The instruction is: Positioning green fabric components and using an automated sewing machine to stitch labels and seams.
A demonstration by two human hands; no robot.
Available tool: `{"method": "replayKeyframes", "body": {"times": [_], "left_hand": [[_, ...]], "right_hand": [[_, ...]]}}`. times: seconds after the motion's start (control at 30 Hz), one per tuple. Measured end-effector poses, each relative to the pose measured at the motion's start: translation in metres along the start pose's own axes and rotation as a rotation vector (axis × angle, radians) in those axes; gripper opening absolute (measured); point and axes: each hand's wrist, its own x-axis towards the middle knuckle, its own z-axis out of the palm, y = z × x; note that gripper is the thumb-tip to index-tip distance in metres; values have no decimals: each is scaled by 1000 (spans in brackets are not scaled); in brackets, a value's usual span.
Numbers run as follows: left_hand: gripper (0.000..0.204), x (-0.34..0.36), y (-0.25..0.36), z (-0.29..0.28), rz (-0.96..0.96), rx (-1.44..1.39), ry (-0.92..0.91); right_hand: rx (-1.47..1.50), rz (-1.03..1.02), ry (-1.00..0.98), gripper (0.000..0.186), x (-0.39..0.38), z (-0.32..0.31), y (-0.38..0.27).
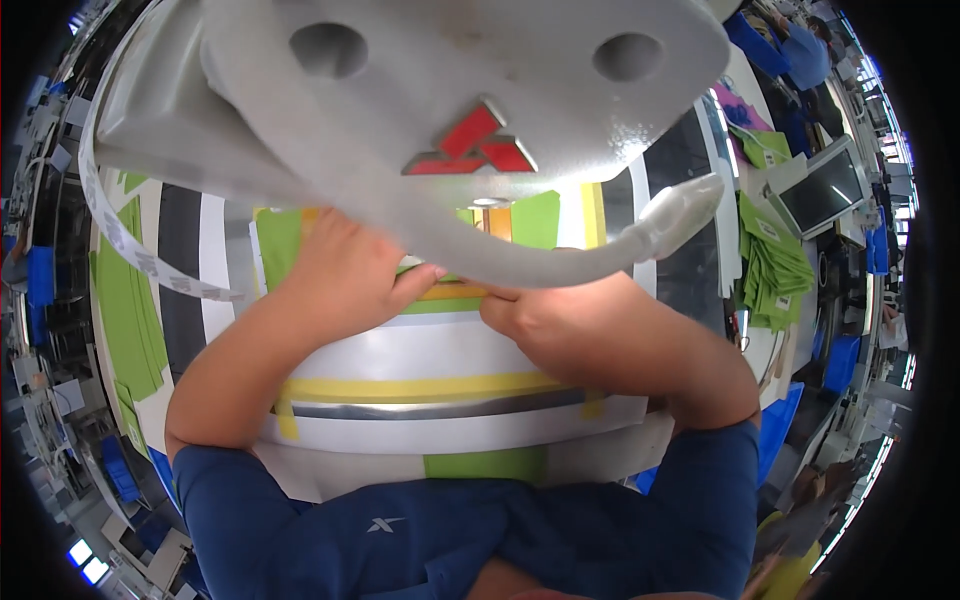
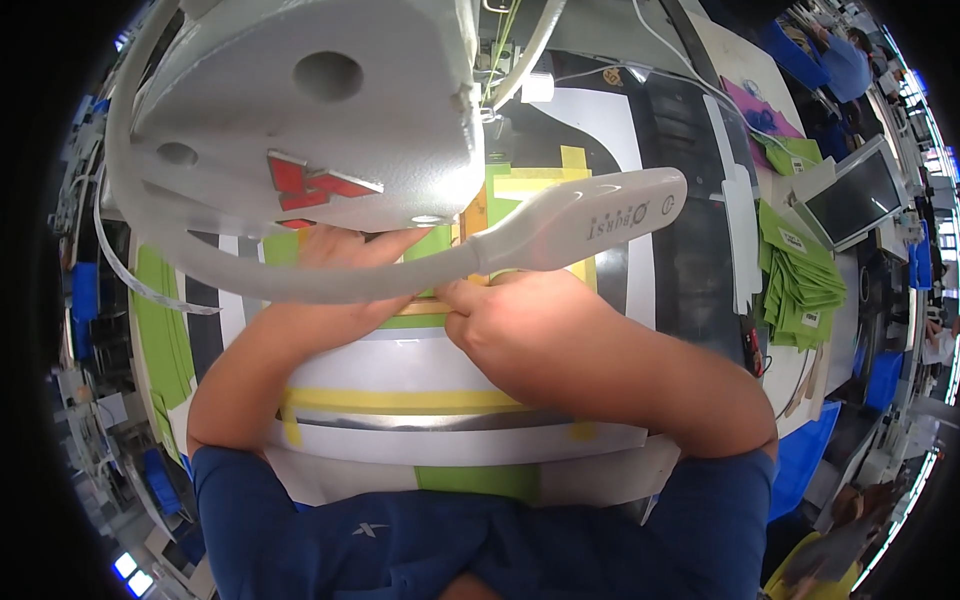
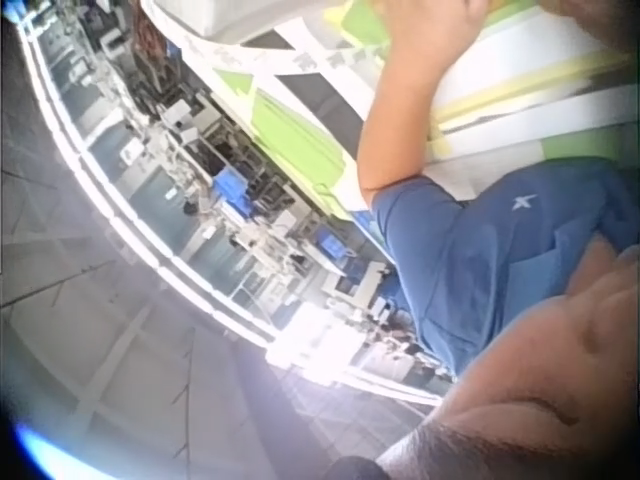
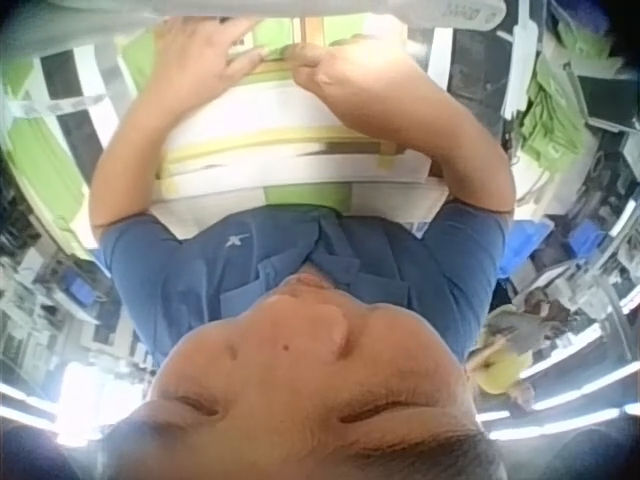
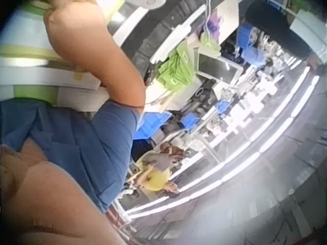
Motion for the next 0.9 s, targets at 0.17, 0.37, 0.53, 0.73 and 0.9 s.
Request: {"method": "replayKeyframes", "body": {"times": [0.17, 0.37, 0.53, 0.73, 0.9], "left_hand": [[51, 1, 0, -1, 12, -116, 7], [52, 7, 5, -13, -70, -112, -102], [52, 8, 6, -16, -188, -94, -233], [53, 4, -8, -9, -48, -84, -142], [54, 4, -9, -10, -9, -53, -134]], "right_hand": [[22, 81, -193, 13, 0, -7, -7], [94, 50, -204, 13, 2, 2, 0], [72, 58, -305, 19, 5, -1, -1], [58, 95, -390, 23, 6, -7, -5], [56, 97, -383, 27, 7, -3, -5]]}}
